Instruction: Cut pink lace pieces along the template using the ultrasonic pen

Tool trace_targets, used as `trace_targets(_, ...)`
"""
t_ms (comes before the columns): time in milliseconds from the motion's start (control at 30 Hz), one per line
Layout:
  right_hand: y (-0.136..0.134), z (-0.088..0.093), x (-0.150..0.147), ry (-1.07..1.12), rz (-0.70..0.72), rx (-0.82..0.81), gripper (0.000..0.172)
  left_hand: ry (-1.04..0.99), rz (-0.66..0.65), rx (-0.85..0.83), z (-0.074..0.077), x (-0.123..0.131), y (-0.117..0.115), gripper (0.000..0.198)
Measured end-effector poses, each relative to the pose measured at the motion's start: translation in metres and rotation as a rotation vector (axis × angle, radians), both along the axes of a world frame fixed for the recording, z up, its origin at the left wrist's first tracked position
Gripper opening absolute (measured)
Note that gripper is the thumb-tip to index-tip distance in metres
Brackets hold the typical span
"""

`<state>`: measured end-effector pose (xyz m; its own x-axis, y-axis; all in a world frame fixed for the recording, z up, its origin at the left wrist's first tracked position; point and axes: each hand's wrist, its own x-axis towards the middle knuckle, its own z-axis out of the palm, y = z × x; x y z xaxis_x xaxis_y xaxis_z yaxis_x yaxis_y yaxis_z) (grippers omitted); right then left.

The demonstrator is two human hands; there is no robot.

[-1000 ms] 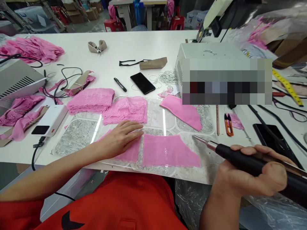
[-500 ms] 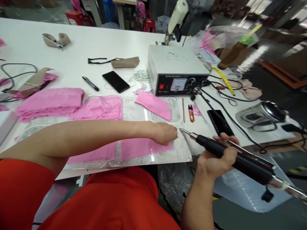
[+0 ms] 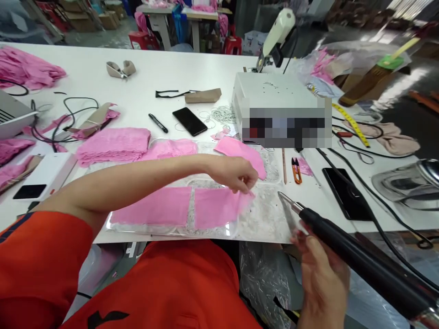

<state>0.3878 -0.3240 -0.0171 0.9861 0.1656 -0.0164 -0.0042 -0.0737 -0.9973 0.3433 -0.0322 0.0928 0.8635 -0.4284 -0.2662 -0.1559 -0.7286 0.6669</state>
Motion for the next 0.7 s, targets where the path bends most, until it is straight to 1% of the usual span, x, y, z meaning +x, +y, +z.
trace_targets(33, -0.003, -0.003, -0.008, 0.094, 0.011, -0.028, 0.030, -0.019, 0.060, -0.084, 0.005, -0.015, 0.017, 0.012)
trace_targets(100, -0.004, -0.004, -0.024, 0.191, 0.113, -0.099, 0.034, -0.059, 0.172, -0.179, 0.012, -0.054, 0.048, 0.009)
trace_targets(167, 0.003, -0.001, -0.039, 0.126, 0.253, -0.193, 0.035, -0.069, 0.273, -0.222, 0.011, -0.099, 0.074, 0.007)
trace_targets(200, 0.011, 0.002, -0.046, 0.047, 0.326, -0.234, 0.033, -0.058, 0.334, -0.225, 0.007, -0.124, 0.083, 0.009)
trace_targets(267, 0.032, 0.010, -0.057, -0.178, 0.489, -0.286, 0.024, -0.051, 0.446, -0.200, -0.003, -0.171, 0.096, 0.016)
trace_targets(333, 0.061, 0.017, -0.067, -0.450, 0.656, -0.279, 0.013, -0.042, 0.523, -0.166, -0.016, -0.213, 0.100, 0.014)
trace_targets(400, 0.089, 0.020, -0.076, -0.700, 0.790, -0.242, 0.015, -0.057, 0.588, -0.145, -0.028, -0.246, 0.096, 0.015)
trace_targets(467, 0.113, 0.019, -0.083, -0.882, 0.872, -0.242, 0.021, -0.077, 0.655, -0.146, -0.038, -0.268, 0.090, 0.017)
trace_targets(533, 0.129, 0.016, -0.088, -0.989, 0.920, -0.276, 0.025, -0.105, 0.713, -0.163, -0.046, -0.281, 0.084, 0.016)
trace_targets(600, 0.138, 0.012, -0.090, -1.034, 0.962, -0.303, 0.024, -0.150, 0.736, -0.183, -0.050, -0.287, 0.081, 0.016)
trace_targets(700, 0.143, 0.009, -0.090, -1.051, 1.020, -0.275, 0.019, -0.227, 0.712, -0.184, -0.054, -0.290, 0.080, 0.018)
